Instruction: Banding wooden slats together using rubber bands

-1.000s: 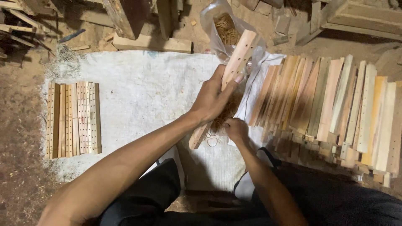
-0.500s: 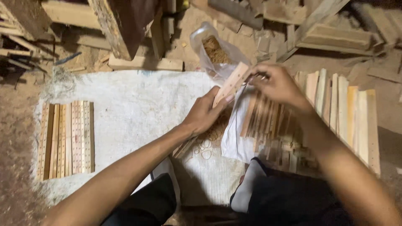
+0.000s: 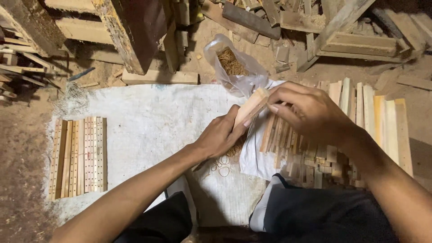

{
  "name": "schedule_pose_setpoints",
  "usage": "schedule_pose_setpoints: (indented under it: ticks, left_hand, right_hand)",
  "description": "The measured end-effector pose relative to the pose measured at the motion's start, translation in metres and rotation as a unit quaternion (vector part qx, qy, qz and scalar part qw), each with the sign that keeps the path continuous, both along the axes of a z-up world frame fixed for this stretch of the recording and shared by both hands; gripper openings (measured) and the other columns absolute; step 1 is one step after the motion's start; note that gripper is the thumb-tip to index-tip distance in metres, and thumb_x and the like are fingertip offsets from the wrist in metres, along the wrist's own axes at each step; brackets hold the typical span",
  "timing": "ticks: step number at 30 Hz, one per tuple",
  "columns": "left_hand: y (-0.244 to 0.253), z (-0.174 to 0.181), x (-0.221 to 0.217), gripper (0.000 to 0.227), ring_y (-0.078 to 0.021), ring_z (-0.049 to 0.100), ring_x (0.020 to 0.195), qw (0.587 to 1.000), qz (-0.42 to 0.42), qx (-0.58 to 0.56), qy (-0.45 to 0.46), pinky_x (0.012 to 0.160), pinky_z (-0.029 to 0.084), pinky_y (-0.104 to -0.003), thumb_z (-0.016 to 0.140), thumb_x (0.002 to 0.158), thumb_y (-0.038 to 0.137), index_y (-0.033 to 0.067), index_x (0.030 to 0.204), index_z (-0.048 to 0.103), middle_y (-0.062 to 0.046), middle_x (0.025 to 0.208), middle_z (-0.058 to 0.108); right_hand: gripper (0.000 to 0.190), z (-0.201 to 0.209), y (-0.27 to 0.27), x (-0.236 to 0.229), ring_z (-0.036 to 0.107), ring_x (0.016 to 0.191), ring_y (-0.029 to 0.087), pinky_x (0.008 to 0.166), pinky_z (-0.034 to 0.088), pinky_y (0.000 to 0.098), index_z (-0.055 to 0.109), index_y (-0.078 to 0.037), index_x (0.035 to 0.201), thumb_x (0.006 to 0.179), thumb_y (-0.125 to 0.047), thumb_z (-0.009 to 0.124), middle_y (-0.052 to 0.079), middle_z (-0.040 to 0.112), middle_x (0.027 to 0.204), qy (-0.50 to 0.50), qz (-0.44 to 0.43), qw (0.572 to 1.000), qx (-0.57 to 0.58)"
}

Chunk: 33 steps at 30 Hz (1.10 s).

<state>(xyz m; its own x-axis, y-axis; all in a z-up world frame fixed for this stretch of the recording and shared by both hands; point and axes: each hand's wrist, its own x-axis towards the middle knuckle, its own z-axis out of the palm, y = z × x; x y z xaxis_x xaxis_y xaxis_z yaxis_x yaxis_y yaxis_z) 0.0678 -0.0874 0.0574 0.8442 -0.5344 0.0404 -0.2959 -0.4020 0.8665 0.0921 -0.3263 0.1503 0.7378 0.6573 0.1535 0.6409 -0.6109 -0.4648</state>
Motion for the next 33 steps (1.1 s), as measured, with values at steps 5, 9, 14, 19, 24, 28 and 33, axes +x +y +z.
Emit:
schedule_pose_setpoints:
  ticks: [5, 9, 14, 19, 24, 28, 33]
  left_hand:
    - [-0.003, -0.020, 0.008, 0.032, -0.0252, 0.062, 0.038, 0.996, 0.026, -0.015, -0.078, 0.024, 0.051, -0.034, 0.046, 0.103, 0.036, 0.0060, 0.106, 0.035, -0.021, 0.071, 0.069]
    - [-0.005, -0.027, 0.016, 0.017, -0.0229, 0.062, 0.042, 0.993, 0.087, -0.074, 0.004, 0.024, 0.057, -0.031, 0.047, 0.103, 0.018, 0.0068, 0.106, 0.034, -0.024, 0.081, 0.068]
    - [-0.010, -0.017, 0.016, 0.029, -0.0137, 0.048, 0.050, 0.981, 0.104, -0.145, 0.075, 0.038, 0.045, -0.026, 0.034, 0.105, 0.038, 0.0121, 0.119, 0.038, -0.005, 0.073, 0.053]
    - [-0.012, -0.006, 0.021, 0.036, -0.0149, 0.052, 0.062, 0.944, 0.170, -0.253, 0.125, 0.051, 0.065, -0.033, 0.030, 0.108, 0.026, 0.0174, 0.143, 0.027, -0.007, 0.089, 0.050]
    - [-0.022, -0.003, 0.023, 0.028, -0.0100, 0.038, 0.049, 0.944, 0.173, -0.279, -0.010, 0.037, 0.035, -0.024, 0.030, 0.107, 0.039, 0.0118, 0.113, 0.026, 0.001, 0.073, 0.035]
    - [-0.031, 0.001, 0.015, 0.043, -0.0263, 0.063, 0.074, 0.954, 0.132, -0.261, -0.063, 0.053, 0.064, -0.041, 0.031, 0.106, 0.041, 0.0059, 0.130, 0.020, -0.027, 0.114, 0.053]
    - [-0.024, 0.003, 0.007, 0.035, -0.0316, 0.069, 0.067, 0.984, 0.071, -0.108, -0.120, 0.052, 0.065, -0.044, 0.039, 0.105, 0.027, 0.0022, 0.129, 0.032, -0.022, 0.094, 0.063]
  right_hand:
    - [0.013, -0.008, 0.011, -0.004, 0.052, 0.054, 0.015, 0.036, 0.045, 0.0209, 0.068, 0.006, 0.091, 0.095, -0.003, 0.061, 0.022, 0.063, 0.107, -0.078, 0.039, 0.996, 0.029]
    - [0.021, -0.008, 0.020, -0.011, 0.055, 0.065, 0.022, 0.045, 0.052, 0.0228, 0.064, 0.006, 0.085, 0.098, -0.008, 0.055, 0.029, 0.056, 0.123, -0.074, 0.033, 0.996, 0.026]
    - [0.035, 0.001, 0.031, -0.024, 0.058, 0.112, 0.036, 0.098, 0.049, 0.0527, 0.056, -0.008, 0.067, 0.097, -0.024, 0.051, 0.022, 0.065, 0.120, -0.103, 0.051, 0.993, 0.032]
    - [0.032, 0.013, 0.027, -0.040, 0.060, 0.123, 0.035, 0.097, 0.049, 0.0522, 0.067, -0.010, 0.083, 0.096, -0.033, 0.049, 0.016, 0.071, 0.116, 0.104, 0.040, 0.983, 0.147]
    - [0.073, 0.020, 0.038, -0.044, 0.058, 0.071, 0.004, 0.079, 0.060, 0.0243, 0.011, 0.006, 0.165, 0.099, -0.003, 0.042, 0.019, 0.042, 0.160, 0.303, -0.031, 0.752, 0.584]
    - [0.054, 0.031, 0.050, -0.036, 0.051, 0.069, 0.010, 0.059, 0.053, 0.0212, 0.025, 0.010, 0.155, 0.103, 0.003, 0.040, 0.028, 0.045, 0.155, 0.147, -0.136, 0.884, 0.423]
    - [0.059, 0.027, 0.040, -0.025, 0.067, 0.118, 0.033, 0.101, 0.058, 0.0347, 0.047, 0.014, 0.138, 0.087, -0.004, 0.071, 0.032, 0.061, 0.137, 0.011, -0.073, 0.959, 0.273]
